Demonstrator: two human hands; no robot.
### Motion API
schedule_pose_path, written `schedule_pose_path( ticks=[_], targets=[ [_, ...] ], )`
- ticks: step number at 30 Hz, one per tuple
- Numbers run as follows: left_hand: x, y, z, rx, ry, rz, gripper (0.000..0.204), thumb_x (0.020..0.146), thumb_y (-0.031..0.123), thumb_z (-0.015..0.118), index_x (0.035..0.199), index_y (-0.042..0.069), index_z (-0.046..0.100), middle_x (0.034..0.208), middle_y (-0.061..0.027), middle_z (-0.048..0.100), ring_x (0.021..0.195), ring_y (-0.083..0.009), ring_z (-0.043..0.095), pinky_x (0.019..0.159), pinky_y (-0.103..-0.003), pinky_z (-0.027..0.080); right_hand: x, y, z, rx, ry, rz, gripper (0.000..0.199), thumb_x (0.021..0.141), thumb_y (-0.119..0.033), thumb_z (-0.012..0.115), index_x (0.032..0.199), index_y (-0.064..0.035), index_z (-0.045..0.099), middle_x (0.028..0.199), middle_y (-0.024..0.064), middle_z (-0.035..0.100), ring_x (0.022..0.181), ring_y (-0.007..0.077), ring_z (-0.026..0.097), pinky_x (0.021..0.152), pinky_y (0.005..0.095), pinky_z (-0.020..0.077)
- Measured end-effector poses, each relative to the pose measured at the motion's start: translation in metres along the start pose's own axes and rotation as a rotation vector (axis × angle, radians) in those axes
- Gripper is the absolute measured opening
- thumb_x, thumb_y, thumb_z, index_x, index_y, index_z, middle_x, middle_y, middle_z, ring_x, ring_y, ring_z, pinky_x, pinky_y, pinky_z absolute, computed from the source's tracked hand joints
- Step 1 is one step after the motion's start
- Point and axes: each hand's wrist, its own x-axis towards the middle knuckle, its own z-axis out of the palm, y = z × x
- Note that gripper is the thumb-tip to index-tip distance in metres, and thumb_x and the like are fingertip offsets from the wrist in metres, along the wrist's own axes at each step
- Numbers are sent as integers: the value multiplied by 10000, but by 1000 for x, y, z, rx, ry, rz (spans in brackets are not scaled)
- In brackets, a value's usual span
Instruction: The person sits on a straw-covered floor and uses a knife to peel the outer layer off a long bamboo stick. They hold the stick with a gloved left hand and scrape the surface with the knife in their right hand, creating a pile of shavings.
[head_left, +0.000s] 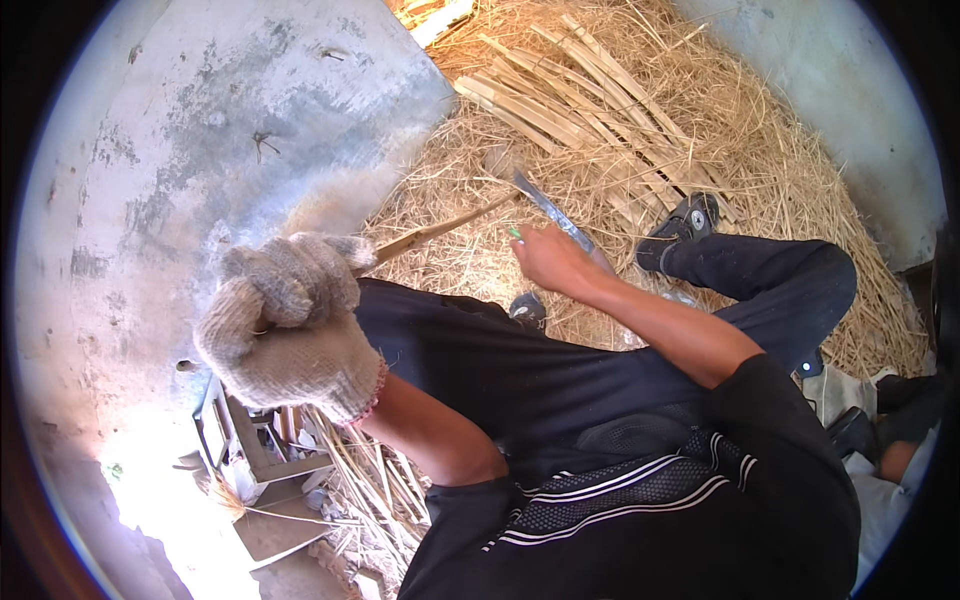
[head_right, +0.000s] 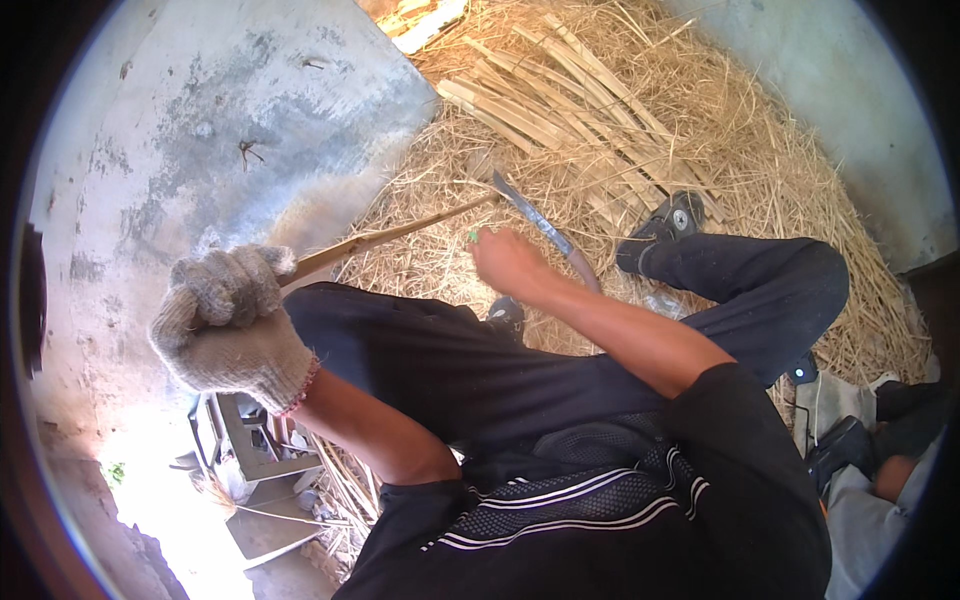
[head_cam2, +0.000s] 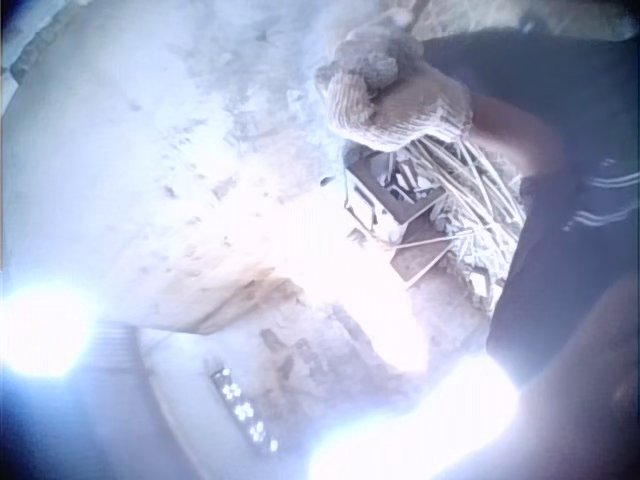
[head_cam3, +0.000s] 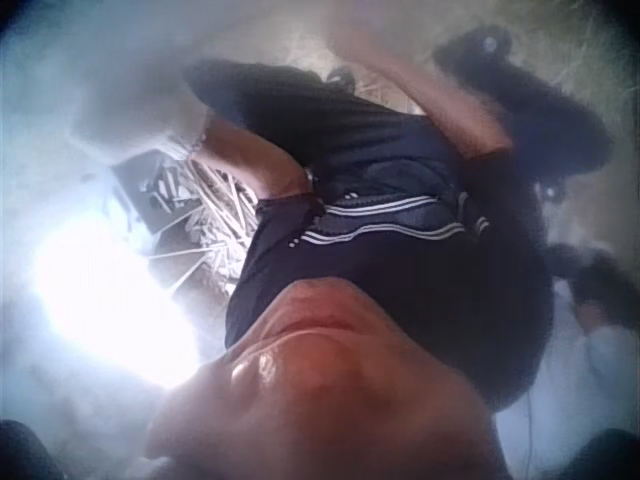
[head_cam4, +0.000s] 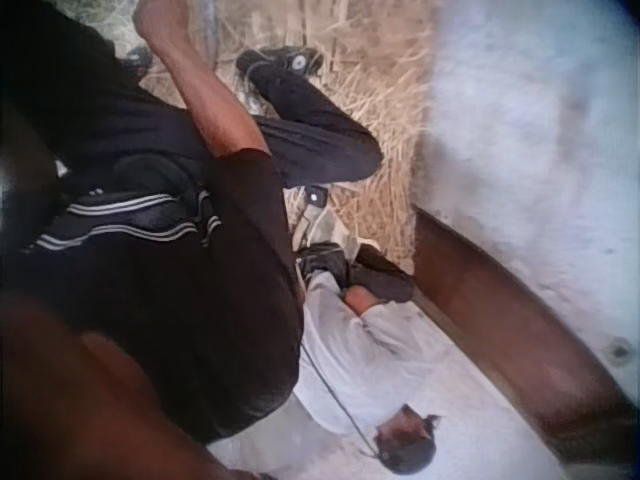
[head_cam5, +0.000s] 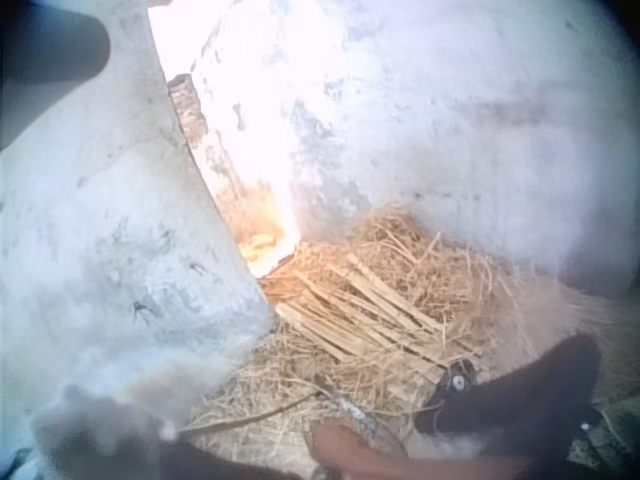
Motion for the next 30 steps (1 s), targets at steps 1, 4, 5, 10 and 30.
schedule_pose_path(
  ticks=[1, 4, 5, 10, 30],
  targets=[
    [3, 2, 0, 28, -9, 15, 260, 711, 192, 473, 493, 127, 346, 448, -22, 261, 366, -170, 236, 416, -378, 365, -2, -11, 4, -43, 80, -137, 319, 1008, -243, 427, 1032, 48, 555, 749, 253, 638, 644, 376, 649, 590, 463, 533],
    [10, 5, -3, 57, 28, 33, 257, 699, 179, 482, 489, 131, 342, 454, -16, 261, 382, -155, 211, 401, -351, 290, -27, -67, -7, 259, 134, -263, 297, 1003, -269, 459, 1031, 25, 492, 658, 263, 614, 609, 465, 609, 611, 517, 493],
    [12, 4, 1, 27, 53, 32, 255, 696, 176, 484, 489, 129, 343, 457, -14, 262, 389, -150, 205, 399, -341, 264, -25, -67, -2, 276, 211, -337, 272, 1006, -267, 453, 1036, 3, 447, 602, 258, 589, 575, 477, 596, 574, 520, 487],
    [20, 2, -3, -7, 89, 17, 248, 690, 159, 488, 490, 129, 343, 468, -6, 268, 410, -131, 195, 397, -307, 216, -3, -49, -1, 67, 252, -295, 266, 1007, -253, 450, 1035, 12, 463, 574, 260, 571, 572, 464, 605, 479, 520, 467],
    [36, -4, -24, 16, 226, 180, 295, 733, 119, 460, 465, 162, 343, 436, 39, 278, 332, -99, 261, 296, -298, 317, 17, -53, 8, 91, 107, -268, 283, 994, -205, 431, 1113, 43, 497, 632, 224, 593, 598, 405, 626, 550, 495, 518]
  ],
)
